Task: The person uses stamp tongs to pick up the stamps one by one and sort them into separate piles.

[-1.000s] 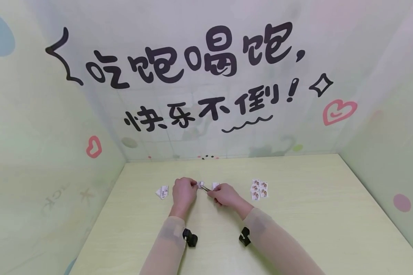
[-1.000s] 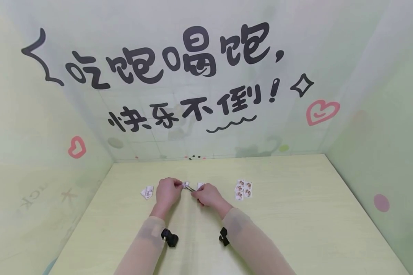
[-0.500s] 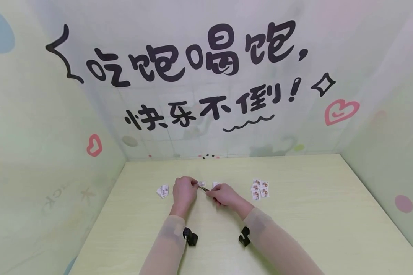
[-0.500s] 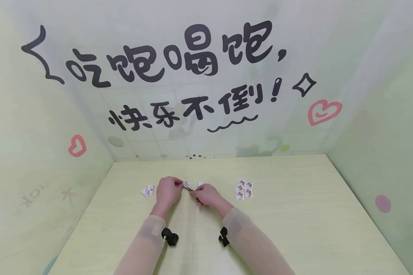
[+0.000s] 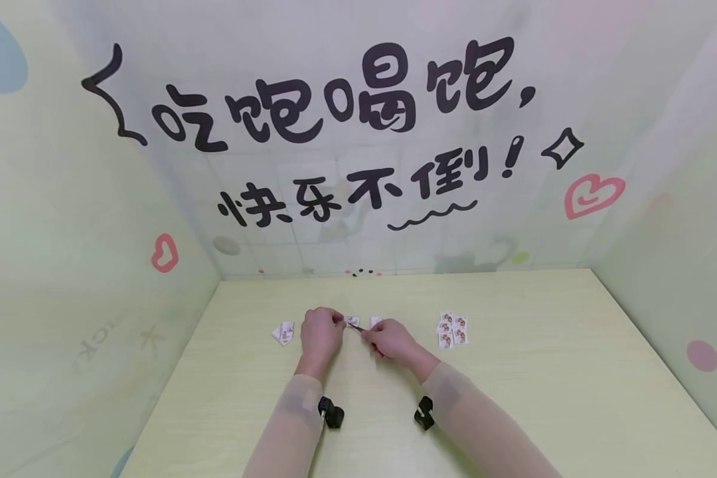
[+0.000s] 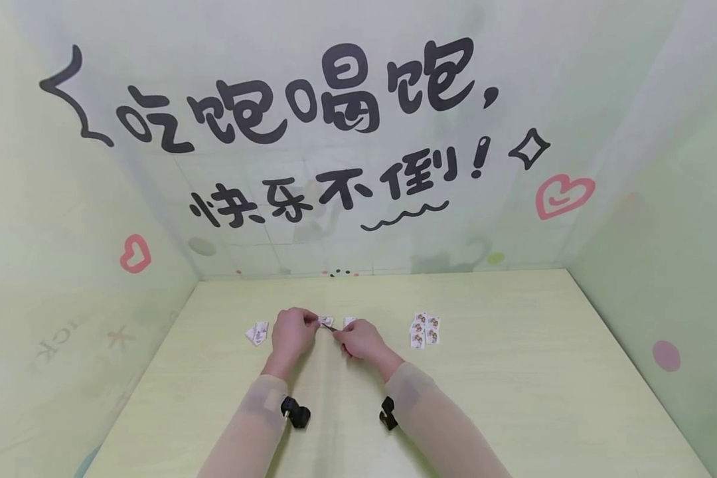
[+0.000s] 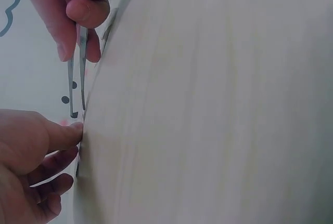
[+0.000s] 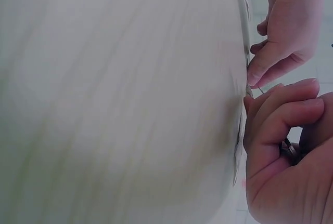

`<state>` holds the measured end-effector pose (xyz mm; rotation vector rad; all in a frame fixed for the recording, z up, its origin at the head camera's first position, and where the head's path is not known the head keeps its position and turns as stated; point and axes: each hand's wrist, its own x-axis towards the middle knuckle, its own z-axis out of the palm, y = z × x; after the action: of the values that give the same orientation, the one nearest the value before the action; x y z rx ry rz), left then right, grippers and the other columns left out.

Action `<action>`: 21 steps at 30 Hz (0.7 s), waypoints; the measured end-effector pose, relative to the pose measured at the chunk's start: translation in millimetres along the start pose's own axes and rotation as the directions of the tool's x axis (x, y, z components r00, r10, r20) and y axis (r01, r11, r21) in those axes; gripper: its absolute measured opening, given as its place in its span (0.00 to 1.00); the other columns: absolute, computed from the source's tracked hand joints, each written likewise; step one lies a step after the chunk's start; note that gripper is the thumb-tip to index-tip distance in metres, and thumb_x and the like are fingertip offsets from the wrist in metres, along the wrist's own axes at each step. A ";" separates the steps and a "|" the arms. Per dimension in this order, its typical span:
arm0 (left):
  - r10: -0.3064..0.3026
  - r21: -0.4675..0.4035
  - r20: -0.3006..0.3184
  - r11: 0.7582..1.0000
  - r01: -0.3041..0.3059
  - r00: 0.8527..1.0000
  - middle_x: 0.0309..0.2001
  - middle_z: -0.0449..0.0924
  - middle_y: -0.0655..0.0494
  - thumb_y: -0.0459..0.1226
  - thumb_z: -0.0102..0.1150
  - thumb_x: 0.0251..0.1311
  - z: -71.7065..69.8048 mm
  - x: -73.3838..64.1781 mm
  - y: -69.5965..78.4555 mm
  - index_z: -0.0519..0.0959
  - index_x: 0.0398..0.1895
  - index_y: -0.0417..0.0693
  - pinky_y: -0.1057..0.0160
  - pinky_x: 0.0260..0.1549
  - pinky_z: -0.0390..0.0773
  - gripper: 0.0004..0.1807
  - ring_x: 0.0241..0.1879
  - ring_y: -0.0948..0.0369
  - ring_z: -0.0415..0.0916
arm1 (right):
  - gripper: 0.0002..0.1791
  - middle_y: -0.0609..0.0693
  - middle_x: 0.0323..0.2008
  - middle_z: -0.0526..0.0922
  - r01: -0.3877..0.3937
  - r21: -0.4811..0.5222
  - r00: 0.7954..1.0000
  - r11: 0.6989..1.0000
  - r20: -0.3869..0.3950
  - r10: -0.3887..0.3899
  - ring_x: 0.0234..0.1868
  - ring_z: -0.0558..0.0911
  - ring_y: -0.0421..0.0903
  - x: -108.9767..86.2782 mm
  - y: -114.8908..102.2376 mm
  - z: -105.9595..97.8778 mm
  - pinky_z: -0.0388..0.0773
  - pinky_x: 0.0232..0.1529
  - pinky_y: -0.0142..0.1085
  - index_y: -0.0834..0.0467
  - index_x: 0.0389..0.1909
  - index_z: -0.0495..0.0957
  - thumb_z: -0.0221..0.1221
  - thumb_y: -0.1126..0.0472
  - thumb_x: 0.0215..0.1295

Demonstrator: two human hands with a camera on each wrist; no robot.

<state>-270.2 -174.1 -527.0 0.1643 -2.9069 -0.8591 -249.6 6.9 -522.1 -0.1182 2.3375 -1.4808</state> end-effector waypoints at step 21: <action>-0.014 0.010 0.001 1.000 0.014 1.000 0.36 0.84 0.54 0.37 0.71 0.69 2.1 -0.3 -0.8 0.92 0.42 0.48 0.49 0.46 0.77 0.04 0.45 0.49 0.76 | 0.12 0.49 0.18 0.78 0.022 -0.064 0.999 0.998 -0.038 -0.024 0.18 0.72 0.40 -4.6 -4.1 -1.2 0.67 0.23 0.31 0.63 0.34 0.80 0.59 0.61 0.79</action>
<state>-270.2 -173.6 -529.3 0.1862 -2.9147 -0.8470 -246.2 7.3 -516.7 -0.1342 2.4231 -1.4317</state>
